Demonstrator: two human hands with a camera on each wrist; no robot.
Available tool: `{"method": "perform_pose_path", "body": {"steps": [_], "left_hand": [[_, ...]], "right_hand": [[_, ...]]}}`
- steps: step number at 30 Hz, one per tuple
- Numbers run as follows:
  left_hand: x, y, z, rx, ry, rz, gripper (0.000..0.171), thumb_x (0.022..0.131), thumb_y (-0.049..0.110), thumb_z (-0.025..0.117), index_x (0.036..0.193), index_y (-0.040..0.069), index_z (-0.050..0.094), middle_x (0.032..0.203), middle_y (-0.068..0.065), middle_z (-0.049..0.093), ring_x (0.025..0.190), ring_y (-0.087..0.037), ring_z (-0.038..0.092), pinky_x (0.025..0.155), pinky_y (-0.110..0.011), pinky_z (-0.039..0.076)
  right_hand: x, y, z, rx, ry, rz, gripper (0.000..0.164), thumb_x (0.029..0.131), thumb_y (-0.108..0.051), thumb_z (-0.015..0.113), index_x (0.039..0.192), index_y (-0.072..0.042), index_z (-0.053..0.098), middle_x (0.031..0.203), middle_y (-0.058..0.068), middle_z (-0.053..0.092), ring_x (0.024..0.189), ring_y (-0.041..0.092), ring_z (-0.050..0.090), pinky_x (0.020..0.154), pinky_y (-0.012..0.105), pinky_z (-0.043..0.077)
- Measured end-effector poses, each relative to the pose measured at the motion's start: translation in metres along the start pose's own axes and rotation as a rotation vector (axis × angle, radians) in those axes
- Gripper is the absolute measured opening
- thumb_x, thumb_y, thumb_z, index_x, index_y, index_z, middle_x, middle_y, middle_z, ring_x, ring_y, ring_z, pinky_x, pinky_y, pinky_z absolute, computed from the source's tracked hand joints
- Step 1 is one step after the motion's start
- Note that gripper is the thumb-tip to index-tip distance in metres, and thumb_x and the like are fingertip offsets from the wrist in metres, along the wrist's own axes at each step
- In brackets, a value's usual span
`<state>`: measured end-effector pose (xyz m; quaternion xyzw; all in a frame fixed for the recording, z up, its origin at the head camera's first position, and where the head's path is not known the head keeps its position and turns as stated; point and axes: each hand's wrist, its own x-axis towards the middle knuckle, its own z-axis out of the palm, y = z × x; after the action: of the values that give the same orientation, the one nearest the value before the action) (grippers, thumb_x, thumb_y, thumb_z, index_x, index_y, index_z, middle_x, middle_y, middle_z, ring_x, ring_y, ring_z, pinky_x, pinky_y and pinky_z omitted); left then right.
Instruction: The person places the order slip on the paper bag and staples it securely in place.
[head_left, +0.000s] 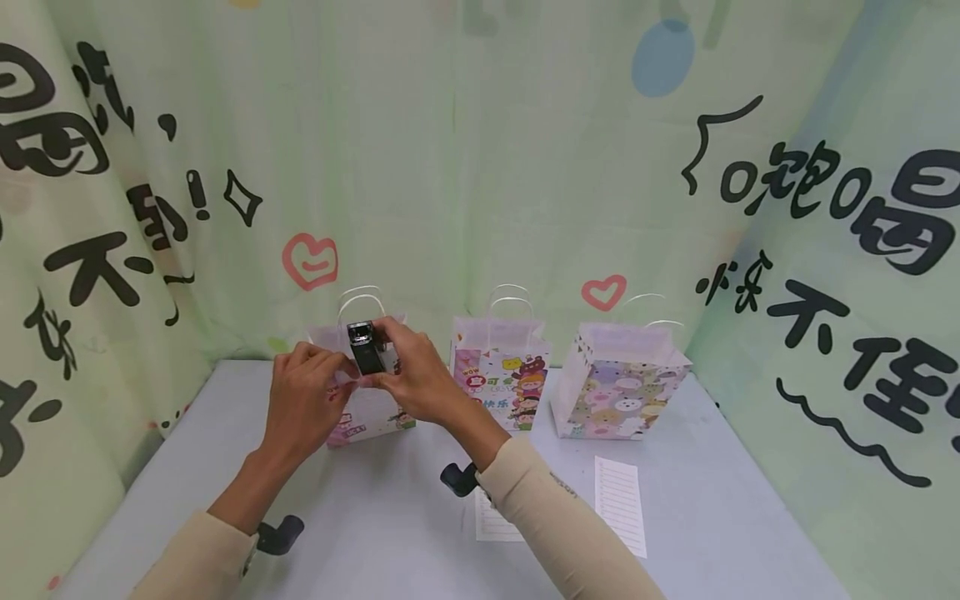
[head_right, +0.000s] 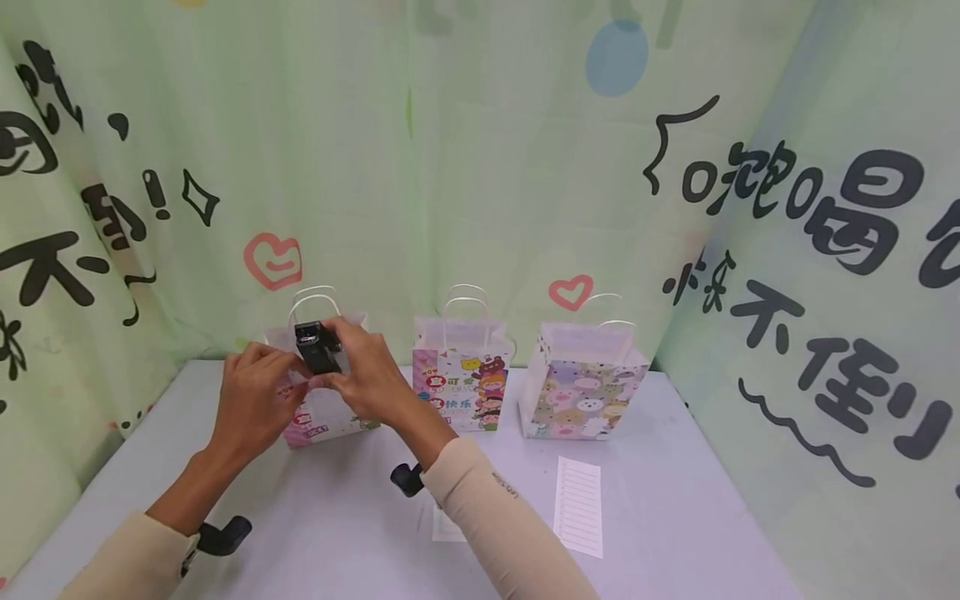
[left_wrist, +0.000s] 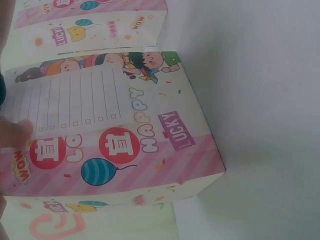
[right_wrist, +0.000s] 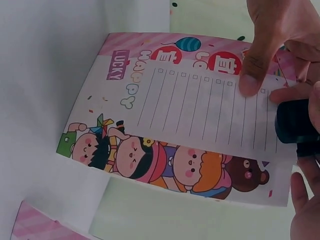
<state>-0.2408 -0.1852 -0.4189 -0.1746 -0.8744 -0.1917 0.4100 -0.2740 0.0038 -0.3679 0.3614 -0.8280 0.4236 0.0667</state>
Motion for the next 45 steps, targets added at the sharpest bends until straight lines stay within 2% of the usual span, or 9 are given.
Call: {"method": "perform_pose_path", "body": {"steps": [9, 15, 20, 24, 28, 30, 34, 38, 45], "left_hand": [[0.002, 0.000, 0.001, 0.014, 0.004, 0.003, 0.024, 0.076, 0.006, 0.095, 0.089, 0.007, 0.075, 0.090, -0.013, 0.079, 0.093, -0.030, 0.054, 0.085, -0.049, 0.038], [0.003, 0.000, 0.002, 0.008, 0.002, 0.003, 0.022, 0.076, 0.006, 0.094, 0.088, 0.007, 0.075, 0.089, -0.013, 0.079, 0.094, -0.030, 0.055, 0.085, -0.050, 0.038], [0.004, 0.000, 0.002, -0.003, 0.000, 0.017, 0.024, 0.076, 0.007, 0.095, 0.091, 0.007, 0.076, 0.089, -0.014, 0.079, 0.095, -0.031, 0.055, 0.086, -0.049, 0.038], [0.005, 0.000, 0.003, -0.005, 0.001, 0.016, 0.024, 0.077, 0.007, 0.094, 0.091, 0.006, 0.076, 0.088, -0.014, 0.079, 0.094, -0.031, 0.055, 0.086, -0.050, 0.039], [0.004, -0.002, 0.003, -0.010, 0.006, -0.002, 0.024, 0.076, 0.005, 0.094, 0.090, 0.006, 0.075, 0.088, -0.014, 0.079, 0.093, -0.031, 0.056, 0.086, -0.051, 0.039], [0.004, -0.002, 0.004, -0.017, 0.004, -0.007, 0.025, 0.075, 0.005, 0.095, 0.089, 0.007, 0.075, 0.089, -0.014, 0.079, 0.093, -0.031, 0.056, 0.086, -0.050, 0.038], [0.005, 0.000, 0.004, -0.024, -0.004, -0.020, 0.025, 0.075, 0.003, 0.095, 0.087, 0.008, 0.074, 0.090, -0.013, 0.079, 0.094, -0.030, 0.056, 0.087, -0.050, 0.038], [0.004, 0.001, 0.004, -0.027, -0.010, -0.033, 0.026, 0.074, 0.003, 0.095, 0.088, 0.008, 0.074, 0.093, -0.015, 0.080, 0.097, -0.031, 0.056, 0.088, -0.051, 0.038], [0.003, -0.002, 0.003, -0.027, -0.009, -0.029, 0.027, 0.073, 0.001, 0.095, 0.088, 0.008, 0.073, 0.093, -0.015, 0.080, 0.097, -0.032, 0.056, 0.087, -0.050, 0.037]], "right_hand": [[0.004, -0.001, 0.003, -0.072, 0.025, -0.018, 0.058, 0.090, -0.007, 0.083, 0.138, -0.006, 0.052, 0.135, 0.013, 0.071, 0.124, 0.024, 0.068, 0.111, 0.037, 0.054], [0.001, -0.002, 0.006, -0.164, 0.099, -0.048, 0.054, 0.089, -0.012, 0.085, 0.134, -0.005, 0.055, 0.127, 0.011, 0.073, 0.109, 0.021, 0.063, 0.098, 0.034, 0.050], [-0.001, -0.001, 0.007, -0.181, 0.156, -0.042, 0.054, 0.089, -0.016, 0.087, 0.133, -0.005, 0.058, 0.121, 0.010, 0.076, 0.103, 0.020, 0.061, 0.092, 0.032, 0.051], [-0.001, 0.000, 0.004, -0.139, 0.119, -0.038, 0.057, 0.088, -0.016, 0.087, 0.135, -0.007, 0.056, 0.122, 0.009, 0.076, 0.110, 0.020, 0.065, 0.100, 0.035, 0.052], [-0.002, 0.001, -0.001, 0.010, 0.074, 0.006, 0.064, 0.090, -0.015, 0.085, 0.143, -0.009, 0.050, 0.129, 0.009, 0.072, 0.119, 0.022, 0.066, 0.103, 0.039, 0.057], [-0.003, 0.002, -0.003, 0.091, 0.092, 0.028, 0.065, 0.091, -0.015, 0.084, 0.145, -0.010, 0.048, 0.128, 0.010, 0.071, 0.118, 0.023, 0.065, 0.098, 0.038, 0.060], [-0.008, 0.001, -0.011, 0.174, 0.168, 0.015, 0.062, 0.090, -0.015, 0.085, 0.142, -0.009, 0.052, 0.124, 0.011, 0.070, 0.116, 0.025, 0.063, 0.104, 0.044, 0.056], [-0.016, -0.002, -0.023, 0.200, 0.219, 0.009, 0.060, 0.090, -0.017, 0.085, 0.141, -0.009, 0.055, 0.124, 0.011, 0.070, 0.116, 0.025, 0.063, 0.111, 0.056, 0.047], [-0.034, 0.001, -0.036, 0.136, 0.260, 0.053, 0.063, 0.087, -0.017, 0.088, 0.142, -0.009, 0.057, 0.120, 0.010, 0.072, 0.116, 0.025, 0.065, 0.111, 0.052, 0.047]]}}
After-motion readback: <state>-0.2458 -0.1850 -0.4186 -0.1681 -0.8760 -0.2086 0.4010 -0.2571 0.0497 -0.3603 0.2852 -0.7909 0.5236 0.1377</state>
